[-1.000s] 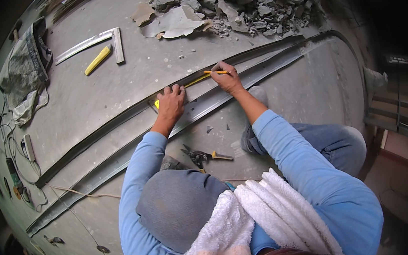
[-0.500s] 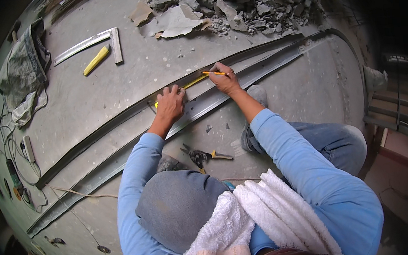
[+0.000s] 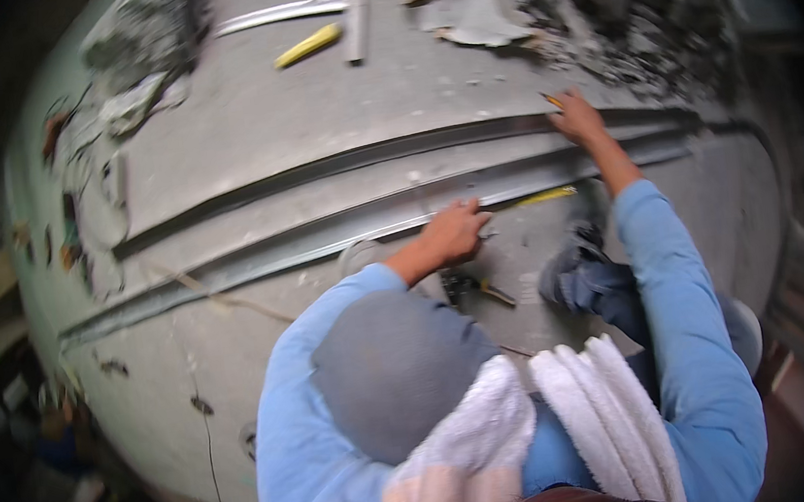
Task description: The person measures and marks metal strips with a tape measure and pencil, then cuts them using tin snips. The person sits on the floor during the task and handles multiple metal strips sequentially.
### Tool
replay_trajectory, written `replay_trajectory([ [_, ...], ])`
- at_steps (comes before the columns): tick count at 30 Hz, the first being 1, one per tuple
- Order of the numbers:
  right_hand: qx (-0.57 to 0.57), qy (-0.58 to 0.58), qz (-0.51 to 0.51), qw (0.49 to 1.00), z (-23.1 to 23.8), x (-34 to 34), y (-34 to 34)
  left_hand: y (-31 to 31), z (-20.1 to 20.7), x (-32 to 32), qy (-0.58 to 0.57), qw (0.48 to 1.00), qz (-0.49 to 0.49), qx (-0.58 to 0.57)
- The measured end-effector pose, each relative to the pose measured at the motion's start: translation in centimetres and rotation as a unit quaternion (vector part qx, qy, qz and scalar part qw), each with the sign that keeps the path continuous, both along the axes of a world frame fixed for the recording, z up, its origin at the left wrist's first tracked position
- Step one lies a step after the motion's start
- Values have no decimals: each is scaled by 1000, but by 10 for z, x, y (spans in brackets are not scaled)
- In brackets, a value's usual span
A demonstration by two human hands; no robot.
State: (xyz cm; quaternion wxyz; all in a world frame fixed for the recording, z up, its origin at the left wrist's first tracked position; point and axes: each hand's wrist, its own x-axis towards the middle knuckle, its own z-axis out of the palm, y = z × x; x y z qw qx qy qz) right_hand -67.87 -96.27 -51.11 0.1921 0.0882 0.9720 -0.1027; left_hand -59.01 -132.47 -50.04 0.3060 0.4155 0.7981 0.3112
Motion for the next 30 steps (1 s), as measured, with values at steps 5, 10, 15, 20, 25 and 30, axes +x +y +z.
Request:
replay_trajectory([
  [5, -26, 95, 59, 993, -21, 4, -11, -7, 7, 8, 3, 999, 16, 34],
  [10, -72, 106, 85, 988, -27, 3, -34, -9, 16, 4, 8, 999, 23, 37],
  [15, -53, 64, 132, 988, -16, -9, -110, -13, 13, 2, -25, 999, 8, 26],
  [20, -173, 91, 141, 971, 1, -40, -187, -24, 10, -12, 23, 999, 33, 27],
  [25, -171, 107, -51, 978, 23, -63, -141, -52, 5, -47, 36, 997, 67, -18],
  [30, -300, -104, -296, 901, 30, 2, -83, -58, -5, -86, 38, 998, 48, -27],
])
